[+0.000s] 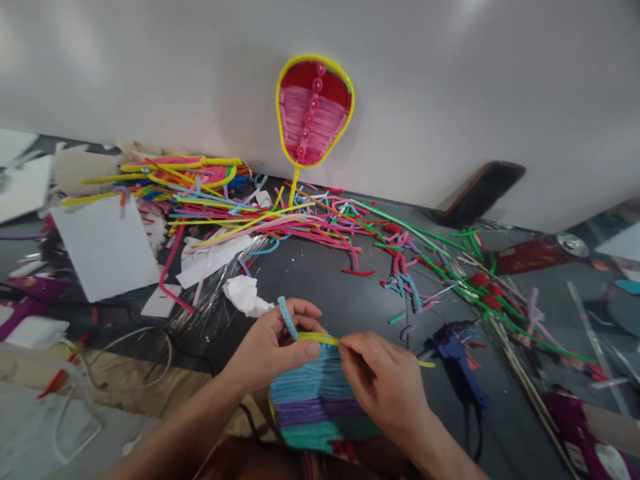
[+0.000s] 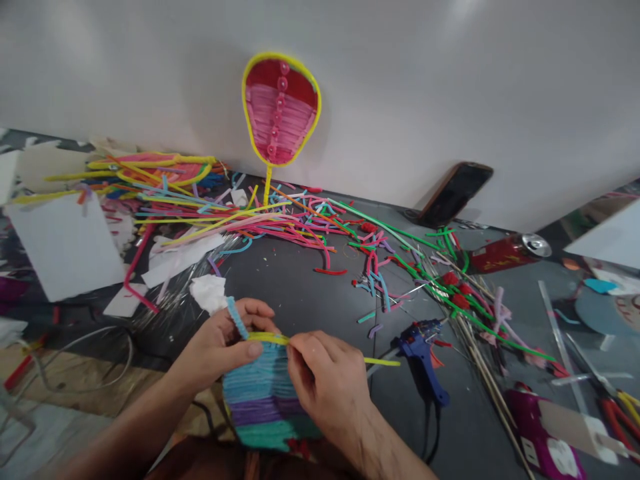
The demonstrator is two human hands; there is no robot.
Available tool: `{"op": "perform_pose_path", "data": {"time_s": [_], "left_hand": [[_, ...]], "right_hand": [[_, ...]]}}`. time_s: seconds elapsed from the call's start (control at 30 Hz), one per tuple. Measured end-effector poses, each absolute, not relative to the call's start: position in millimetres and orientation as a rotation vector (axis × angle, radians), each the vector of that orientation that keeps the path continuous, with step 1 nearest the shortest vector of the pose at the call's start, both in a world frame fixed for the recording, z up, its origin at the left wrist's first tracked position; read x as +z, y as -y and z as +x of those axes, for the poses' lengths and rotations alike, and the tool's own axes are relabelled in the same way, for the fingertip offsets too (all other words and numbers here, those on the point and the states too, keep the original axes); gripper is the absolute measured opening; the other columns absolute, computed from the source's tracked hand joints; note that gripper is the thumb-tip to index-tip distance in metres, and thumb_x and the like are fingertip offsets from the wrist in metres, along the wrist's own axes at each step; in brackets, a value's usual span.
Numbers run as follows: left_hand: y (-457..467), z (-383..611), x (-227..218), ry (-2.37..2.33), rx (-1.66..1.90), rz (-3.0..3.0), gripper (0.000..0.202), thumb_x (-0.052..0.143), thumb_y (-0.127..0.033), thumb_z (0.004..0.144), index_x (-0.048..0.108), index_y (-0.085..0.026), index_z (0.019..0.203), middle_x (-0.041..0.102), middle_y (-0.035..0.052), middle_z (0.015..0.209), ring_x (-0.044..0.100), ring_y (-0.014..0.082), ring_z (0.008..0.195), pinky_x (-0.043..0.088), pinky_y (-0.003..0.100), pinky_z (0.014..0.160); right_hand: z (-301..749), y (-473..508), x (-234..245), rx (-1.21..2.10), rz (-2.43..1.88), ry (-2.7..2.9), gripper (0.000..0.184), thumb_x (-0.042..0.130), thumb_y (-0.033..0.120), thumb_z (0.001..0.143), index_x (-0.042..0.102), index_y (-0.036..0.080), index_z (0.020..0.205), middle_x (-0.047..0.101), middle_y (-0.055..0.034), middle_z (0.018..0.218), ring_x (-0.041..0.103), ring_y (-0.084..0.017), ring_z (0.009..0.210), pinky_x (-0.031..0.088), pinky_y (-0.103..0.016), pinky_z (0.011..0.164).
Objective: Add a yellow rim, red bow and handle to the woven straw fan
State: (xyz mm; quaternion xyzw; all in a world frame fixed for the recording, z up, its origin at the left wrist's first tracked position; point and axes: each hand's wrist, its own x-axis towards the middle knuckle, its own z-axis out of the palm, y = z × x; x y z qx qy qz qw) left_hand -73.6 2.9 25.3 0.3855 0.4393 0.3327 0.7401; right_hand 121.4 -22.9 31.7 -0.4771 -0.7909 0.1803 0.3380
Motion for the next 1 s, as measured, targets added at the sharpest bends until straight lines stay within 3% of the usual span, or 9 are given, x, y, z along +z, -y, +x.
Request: {"op": "perform_pose_path", "data": {"time_s": [0.17,0.23,0.3,0.37,0.47,0.57,1.0], "left_hand": [[-11,-94,28,-0.951,1.009,1.061,0.057,0.065,-0.043,0.080,0.040,-0.025,0.128,0.060,0.0108,0.121,0.062,0.0260,0.106,0.049,0.041,0.091],[-13,-100,39,-1.104,1.180,1.349,0.049,0.062,-0.032,0.084,0.042,-0.027,0.128,0.052,0.0089,0.133,0.051,0.0269,0.122,0.040,0.045,0.104],[-16,-102,55,-1.224,1.101,1.819,0.036,0.061,-0.019,0.083,0.053,-0.026,0.118,0.057,0.0070,0.129,0.040,0.0272,0.132,0.029,0.047,0.111],[-20,-99,70,-1.117,0.829,2.252,0.023,0.056,-0.012,0.083,0.063,-0.025,0.102,0.066,0.0027,0.117,0.041,0.0259,0.131,0.019,0.048,0.115],[-28,-89,86,-0.927,0.404,2.505,0.021,0.051,-0.014,0.086,0.065,-0.022,0.100,0.070,0.0047,0.111,0.043,0.0268,0.131,0.008,0.051,0.116],[-37,-81,91,-0.821,0.133,2.524,0.020,0.047,-0.015,0.089,0.066,-0.020,0.092,0.073,0.0050,0.092,0.051,0.0275,0.124,0.003,0.055,0.115],[-47,-70,91,-0.815,-0.013,2.419,0.020,0.044,-0.015,0.087,0.064,-0.019,0.083,0.072,0.0029,0.082,0.066,0.0227,0.092,0.008,0.057,0.112]], "right_hand": [[121,21,31,0.443,-1.242,2.053,0.010,0.050,0.014,0.089,0.059,0.019,0.086,0.066,-0.0002,0.067,0.063,-0.011,0.057,0.045,-0.020,0.056],[121,21,31,0.422,-1.243,2.064,0.011,0.050,0.015,0.089,0.059,0.019,0.085,0.066,0.0000,0.066,0.062,-0.011,0.056,0.045,-0.020,0.055],[121,21,31,0.401,-1.235,2.088,0.013,0.048,0.015,0.091,0.059,0.019,0.085,0.065,-0.0001,0.065,0.062,-0.011,0.056,0.045,-0.021,0.055],[120,22,31,0.377,-1.232,2.116,0.014,0.047,0.016,0.091,0.059,0.019,0.086,0.066,-0.0005,0.066,0.061,-0.012,0.055,0.045,-0.022,0.054],[119,23,33,0.354,-1.222,2.142,0.013,0.046,0.015,0.092,0.059,0.017,0.088,0.065,-0.0014,0.067,0.061,-0.013,0.056,0.044,-0.022,0.055],[118,23,35,0.351,-1.215,2.145,0.015,0.045,0.015,0.092,0.059,0.017,0.087,0.064,-0.0011,0.066,0.060,-0.012,0.055,0.043,-0.022,0.054],[122,25,38,0.453,-1.229,2.086,0.012,0.048,0.016,0.091,0.060,0.018,0.089,0.068,-0.0009,0.071,0.063,-0.013,0.059,0.046,-0.022,0.058]]}}
